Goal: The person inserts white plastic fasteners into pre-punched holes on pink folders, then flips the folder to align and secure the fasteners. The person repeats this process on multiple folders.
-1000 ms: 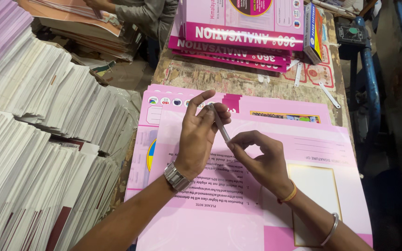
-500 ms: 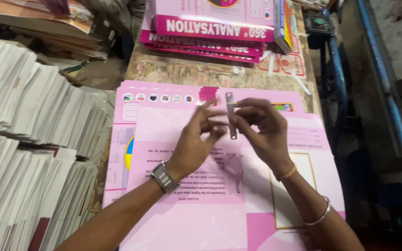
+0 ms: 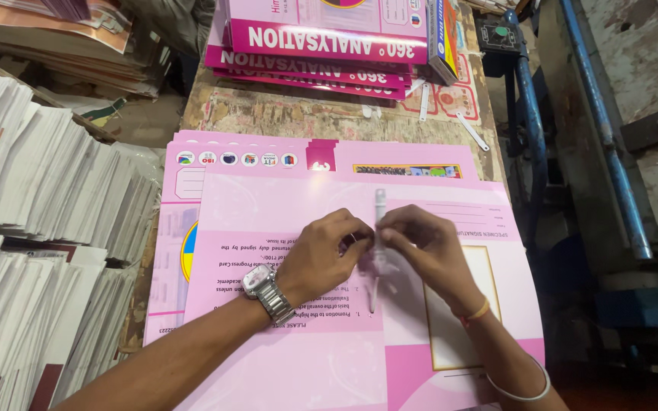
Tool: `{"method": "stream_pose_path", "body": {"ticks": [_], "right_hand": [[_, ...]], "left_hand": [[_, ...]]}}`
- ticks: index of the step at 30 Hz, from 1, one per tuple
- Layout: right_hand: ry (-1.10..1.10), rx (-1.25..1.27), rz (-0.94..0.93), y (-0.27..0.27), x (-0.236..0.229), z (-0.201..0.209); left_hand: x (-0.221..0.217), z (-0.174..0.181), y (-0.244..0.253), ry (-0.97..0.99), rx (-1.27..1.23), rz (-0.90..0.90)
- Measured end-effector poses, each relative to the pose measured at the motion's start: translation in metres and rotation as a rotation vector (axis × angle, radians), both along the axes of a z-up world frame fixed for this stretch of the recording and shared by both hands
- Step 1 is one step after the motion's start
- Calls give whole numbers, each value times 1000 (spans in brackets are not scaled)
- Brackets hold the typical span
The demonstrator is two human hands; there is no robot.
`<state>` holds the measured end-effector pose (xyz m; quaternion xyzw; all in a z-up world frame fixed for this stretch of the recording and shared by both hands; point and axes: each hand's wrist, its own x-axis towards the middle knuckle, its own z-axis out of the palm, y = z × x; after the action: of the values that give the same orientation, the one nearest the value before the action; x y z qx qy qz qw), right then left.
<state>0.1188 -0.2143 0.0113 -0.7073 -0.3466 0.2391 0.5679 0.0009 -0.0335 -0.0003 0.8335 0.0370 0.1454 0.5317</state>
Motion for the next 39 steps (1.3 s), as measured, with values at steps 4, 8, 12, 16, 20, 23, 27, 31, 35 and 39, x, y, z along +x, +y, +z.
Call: {"method": "stream_pose_path", "body": {"ticks": [4, 8, 12, 16, 20, 23, 27, 31, 35, 39], "right_hand": [[-172, -32, -42, 10, -8, -8], [-271, -102, -80, 11, -12, -4], [-330, -80, -50, 10, -13, 1], [-354, -93, -93, 8, -12, 1], [-328, -89, -55, 6, -11, -4], [-328, -26, -55, 3, -9, -10], [-163, 76, -78, -1, -1, -12], [-272, -2, 31, 1, -5, -7], [-449, -43, 38, 7, -14, 3], [-472, -66, 21, 6, -20, 11]], "left_hand": [[1, -3, -3, -24, 42, 112], [0, -4, -2, -49, 63, 99], [0, -4, 2, -28, 21, -1], [-2, -5, 6, -48, -77, -138], [-2, -4, 6, -21, -120, -136], [-3, -2, 6, -21, -100, -121], [-5, -2, 3, -28, -48, -86], [-5, 0, 3, -90, 57, -64], [-4, 1, 3, -63, 70, -53], [-7, -3, 3, -60, 53, -74]]}}
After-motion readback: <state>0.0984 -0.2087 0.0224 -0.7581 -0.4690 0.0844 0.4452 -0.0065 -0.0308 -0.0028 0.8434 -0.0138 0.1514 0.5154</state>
